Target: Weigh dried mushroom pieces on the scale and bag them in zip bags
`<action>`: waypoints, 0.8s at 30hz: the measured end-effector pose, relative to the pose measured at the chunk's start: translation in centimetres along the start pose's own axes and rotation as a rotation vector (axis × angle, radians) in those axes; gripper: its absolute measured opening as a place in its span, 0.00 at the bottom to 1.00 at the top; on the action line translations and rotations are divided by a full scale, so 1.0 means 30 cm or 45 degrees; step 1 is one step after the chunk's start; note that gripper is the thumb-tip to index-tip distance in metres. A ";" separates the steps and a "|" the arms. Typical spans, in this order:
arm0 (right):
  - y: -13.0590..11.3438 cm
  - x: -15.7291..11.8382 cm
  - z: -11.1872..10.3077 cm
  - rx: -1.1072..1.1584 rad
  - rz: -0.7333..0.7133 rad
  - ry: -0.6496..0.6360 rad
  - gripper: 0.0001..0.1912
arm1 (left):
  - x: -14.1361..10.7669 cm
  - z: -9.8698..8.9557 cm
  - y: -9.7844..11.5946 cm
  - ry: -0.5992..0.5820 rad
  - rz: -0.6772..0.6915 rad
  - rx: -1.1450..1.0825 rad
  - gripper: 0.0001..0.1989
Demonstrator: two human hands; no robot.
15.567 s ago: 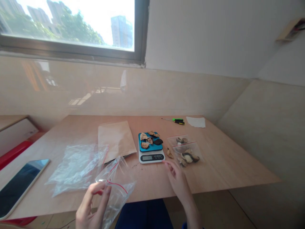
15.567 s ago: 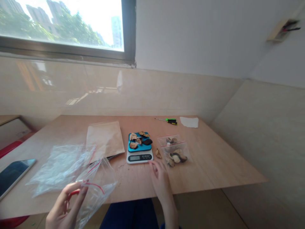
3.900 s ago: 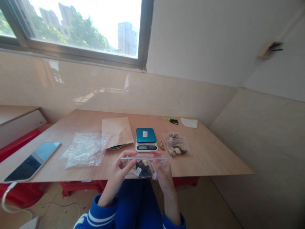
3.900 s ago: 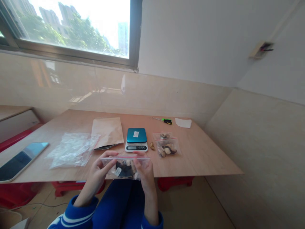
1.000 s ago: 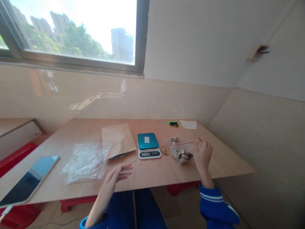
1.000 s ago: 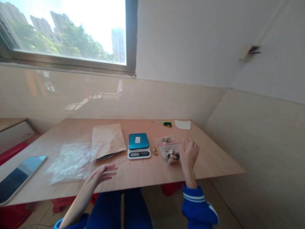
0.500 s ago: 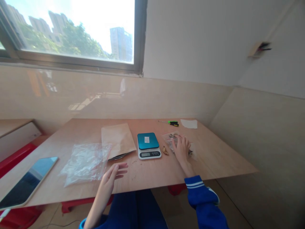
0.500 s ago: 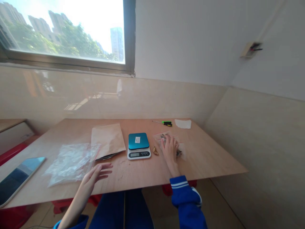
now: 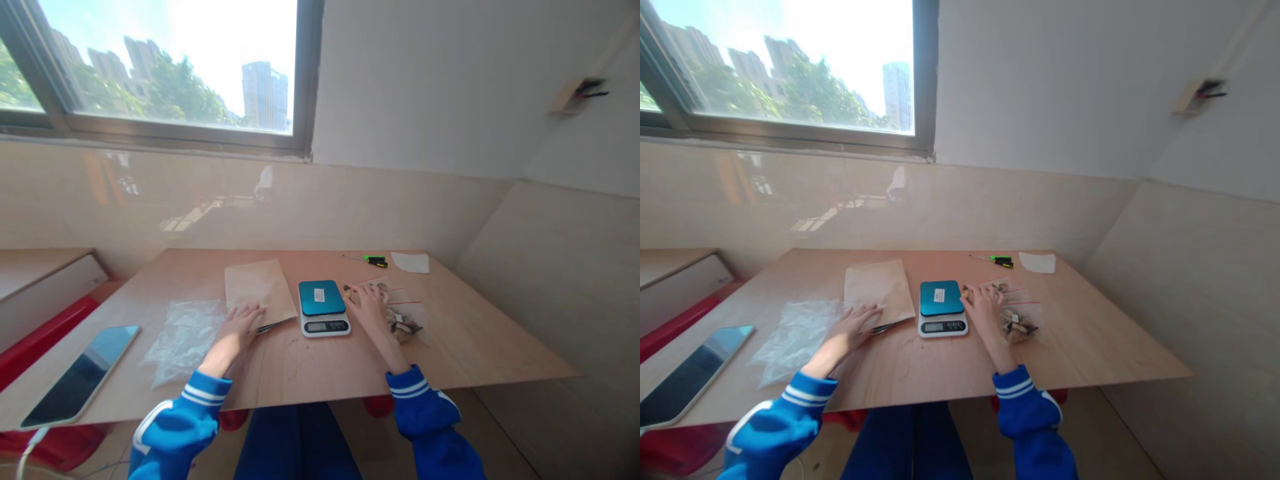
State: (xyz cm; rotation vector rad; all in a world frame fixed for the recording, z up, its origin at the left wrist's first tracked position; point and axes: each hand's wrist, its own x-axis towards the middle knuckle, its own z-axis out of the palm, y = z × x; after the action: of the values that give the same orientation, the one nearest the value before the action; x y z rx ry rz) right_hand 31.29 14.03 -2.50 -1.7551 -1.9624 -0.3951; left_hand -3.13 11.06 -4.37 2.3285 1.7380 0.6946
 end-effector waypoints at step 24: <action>-0.675 0.012 -0.101 0.406 -0.832 -0.286 0.17 | 0.057 -0.245 0.131 0.649 -0.329 -0.582 0.15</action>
State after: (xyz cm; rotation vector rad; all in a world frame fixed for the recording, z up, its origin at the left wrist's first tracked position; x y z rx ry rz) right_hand 11.78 9.99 2.22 -0.9670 -2.5706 -0.0779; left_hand -2.67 10.33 4.10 1.6772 1.7635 1.5401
